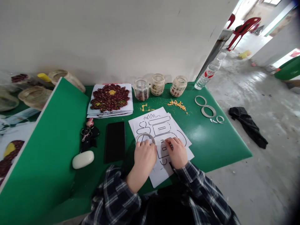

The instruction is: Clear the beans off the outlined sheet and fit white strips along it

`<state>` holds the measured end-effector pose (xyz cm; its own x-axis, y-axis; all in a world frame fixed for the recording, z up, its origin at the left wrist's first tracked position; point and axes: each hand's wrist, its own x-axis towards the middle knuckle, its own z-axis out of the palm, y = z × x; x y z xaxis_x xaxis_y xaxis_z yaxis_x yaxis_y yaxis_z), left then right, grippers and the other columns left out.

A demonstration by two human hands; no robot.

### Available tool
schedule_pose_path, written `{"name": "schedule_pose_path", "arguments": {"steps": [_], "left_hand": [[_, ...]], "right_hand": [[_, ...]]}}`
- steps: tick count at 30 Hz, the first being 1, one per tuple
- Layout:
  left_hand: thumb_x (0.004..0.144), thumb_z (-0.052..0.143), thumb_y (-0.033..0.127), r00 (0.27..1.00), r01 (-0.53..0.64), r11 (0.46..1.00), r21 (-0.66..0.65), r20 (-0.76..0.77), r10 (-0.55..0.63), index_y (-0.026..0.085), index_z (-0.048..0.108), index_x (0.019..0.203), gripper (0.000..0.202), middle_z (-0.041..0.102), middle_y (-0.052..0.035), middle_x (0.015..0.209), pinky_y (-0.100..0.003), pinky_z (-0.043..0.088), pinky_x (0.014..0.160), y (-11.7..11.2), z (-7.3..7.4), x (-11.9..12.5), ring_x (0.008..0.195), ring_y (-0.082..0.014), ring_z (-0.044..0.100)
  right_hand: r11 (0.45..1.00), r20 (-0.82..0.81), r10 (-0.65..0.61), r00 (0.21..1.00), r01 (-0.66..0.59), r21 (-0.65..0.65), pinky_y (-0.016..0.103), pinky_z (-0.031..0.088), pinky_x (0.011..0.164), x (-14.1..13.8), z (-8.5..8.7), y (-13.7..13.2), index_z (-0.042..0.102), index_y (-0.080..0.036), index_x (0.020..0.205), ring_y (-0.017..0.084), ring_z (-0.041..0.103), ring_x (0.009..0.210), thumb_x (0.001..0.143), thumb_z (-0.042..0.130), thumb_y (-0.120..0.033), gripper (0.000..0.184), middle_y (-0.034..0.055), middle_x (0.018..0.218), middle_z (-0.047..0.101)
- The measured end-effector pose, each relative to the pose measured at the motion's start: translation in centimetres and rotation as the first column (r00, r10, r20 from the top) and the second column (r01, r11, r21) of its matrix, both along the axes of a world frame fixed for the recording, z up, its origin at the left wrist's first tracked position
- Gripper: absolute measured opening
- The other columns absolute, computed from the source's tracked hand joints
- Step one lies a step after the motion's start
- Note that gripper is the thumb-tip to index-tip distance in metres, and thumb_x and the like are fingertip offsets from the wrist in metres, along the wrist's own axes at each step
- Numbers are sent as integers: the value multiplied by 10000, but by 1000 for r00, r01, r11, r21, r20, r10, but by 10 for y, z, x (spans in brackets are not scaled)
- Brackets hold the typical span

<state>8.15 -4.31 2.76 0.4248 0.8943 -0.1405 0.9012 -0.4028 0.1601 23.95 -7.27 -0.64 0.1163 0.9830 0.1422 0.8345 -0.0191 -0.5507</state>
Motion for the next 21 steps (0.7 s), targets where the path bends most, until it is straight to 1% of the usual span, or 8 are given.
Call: {"name": "schedule_pose_path", "arguments": {"steps": [2, 5, 10, 13, 17, 21], "left_hand": [[950, 342, 247, 1000, 0, 1000, 5, -5, 0, 162, 693, 852, 374, 644, -110, 868, -414, 346, 810, 0, -1, 0, 843, -250, 599], [944, 344, 231, 1000, 11, 1000, 17, -12, -11, 157, 689, 840, 367, 642, -112, 859, -417, 348, 802, -1, -3, 0, 840, -258, 600], [934, 345, 193, 1000, 8, 999, 35, -26, -7, 155, 679, 812, 357, 635, -111, 841, -424, 348, 788, -2, -4, 1, 822, -272, 599], [934, 355, 210, 1000, 16, 999, 35, -18, -15, 156, 678, 828, 345, 634, -111, 848, -431, 349, 792, -2, -2, 0, 826, -279, 598], [911, 430, 267, 999, 40, 999, 27, 10, -40, 155, 676, 850, 277, 630, -111, 860, -431, 351, 793, -3, 2, -4, 837, -282, 593], [911, 421, 247, 998, 51, 998, 39, 20, -52, 159, 663, 838, 268, 628, -98, 837, -427, 351, 789, -4, 2, -7, 820, -274, 591]], "right_hand": [[1000, 22, 15, 1000, -15, -2, 375, 459, 781, -6, 1, 0, 643, -212, 980, 231, 546, 846, 941, 479, -239, 170, 62, 897, 659], [999, 29, 38, 999, -38, -25, 368, 453, 761, -15, 4, -1, 636, -210, 968, 235, 551, 843, 935, 487, -226, 153, 64, 887, 656], [994, -79, 76, 994, -81, -71, 325, 453, 772, -26, 6, -1, 617, -201, 922, 212, 567, 869, 926, 485, -175, 135, 56, 878, 642], [993, -139, 61, 988, -74, -93, 318, 451, 764, -27, 5, 1, 620, -198, 903, 207, 563, 857, 896, 531, -158, 97, 47, 861, 638], [991, -221, 42, 974, -68, -112, 314, 448, 750, -22, 3, 6, 634, -197, 860, 196, 561, 816, 859, 579, -158, 68, 34, 811, 632], [987, -287, 31, 958, -75, -144, 295, 443, 710, -19, 4, 10, 646, -194, 825, 176, 564, 762, 831, 611, -175, 40, 23, 772, 629]]}}
